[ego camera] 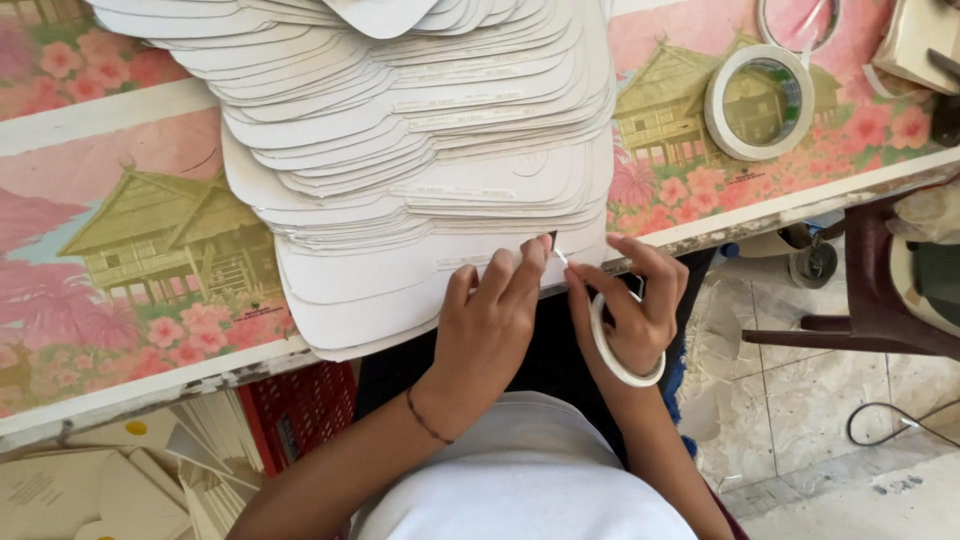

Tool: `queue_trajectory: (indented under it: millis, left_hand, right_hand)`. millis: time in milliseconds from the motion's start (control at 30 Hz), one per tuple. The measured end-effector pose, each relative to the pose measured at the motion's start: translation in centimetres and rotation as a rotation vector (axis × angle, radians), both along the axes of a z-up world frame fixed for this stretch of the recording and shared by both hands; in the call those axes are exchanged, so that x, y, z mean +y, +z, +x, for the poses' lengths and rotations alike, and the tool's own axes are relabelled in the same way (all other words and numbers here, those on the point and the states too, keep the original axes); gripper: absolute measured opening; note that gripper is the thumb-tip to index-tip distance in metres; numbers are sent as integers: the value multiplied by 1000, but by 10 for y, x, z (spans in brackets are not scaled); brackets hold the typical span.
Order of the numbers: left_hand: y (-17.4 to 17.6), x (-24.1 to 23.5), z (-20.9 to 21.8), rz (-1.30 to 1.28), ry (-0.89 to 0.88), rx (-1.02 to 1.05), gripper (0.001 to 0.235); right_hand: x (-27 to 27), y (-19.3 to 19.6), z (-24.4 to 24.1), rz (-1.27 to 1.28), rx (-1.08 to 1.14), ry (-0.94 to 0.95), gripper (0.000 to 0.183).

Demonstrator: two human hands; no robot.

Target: The person applies strips of clear adhesive tape to the edges of a stack of white paper cutouts. They smooth the tape down with their fingers and continue the process on multiple items in the stack.

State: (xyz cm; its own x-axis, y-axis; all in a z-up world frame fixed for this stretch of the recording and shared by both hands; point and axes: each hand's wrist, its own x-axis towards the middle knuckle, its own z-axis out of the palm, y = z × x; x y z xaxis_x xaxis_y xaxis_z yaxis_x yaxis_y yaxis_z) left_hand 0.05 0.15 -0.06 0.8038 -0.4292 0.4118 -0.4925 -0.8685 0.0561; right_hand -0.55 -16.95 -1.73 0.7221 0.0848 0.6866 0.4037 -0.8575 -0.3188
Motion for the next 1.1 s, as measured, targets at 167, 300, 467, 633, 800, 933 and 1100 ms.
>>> queue_trajectory:
  millis: [167, 300, 467, 633, 800, 933, 1100]
  left_hand:
    - [-2, -5, -1, -65, -35, 1, 30]
    - [-9, -12, 2, -94, -11, -13, 32]
    - [-33, 16, 12, -274, -57, 129, 52]
    - [-3, 80, 14, -404, 198, 302, 81]
    - [-2, 101, 3, -418, 206, 438, 98]
    - [-7, 97, -1, -459, 225, 524, 99]
    - [-8, 94, 0, -453, 256, 514, 105]
  right_hand:
    - [4, 14, 4, 46, 125, 16, 6]
    - [6, 18, -13, 86, 178, 6, 8]
    - [11, 29, -19, 257, 311, 21, 10]
    - [36, 25, -6, 349, 488, 206, 9]
    - [60, 13, 0, 358, 559, 278, 7]
    - [66, 10, 1, 272, 537, 244, 6]
    - [60, 14, 1, 229, 514, 280, 10]
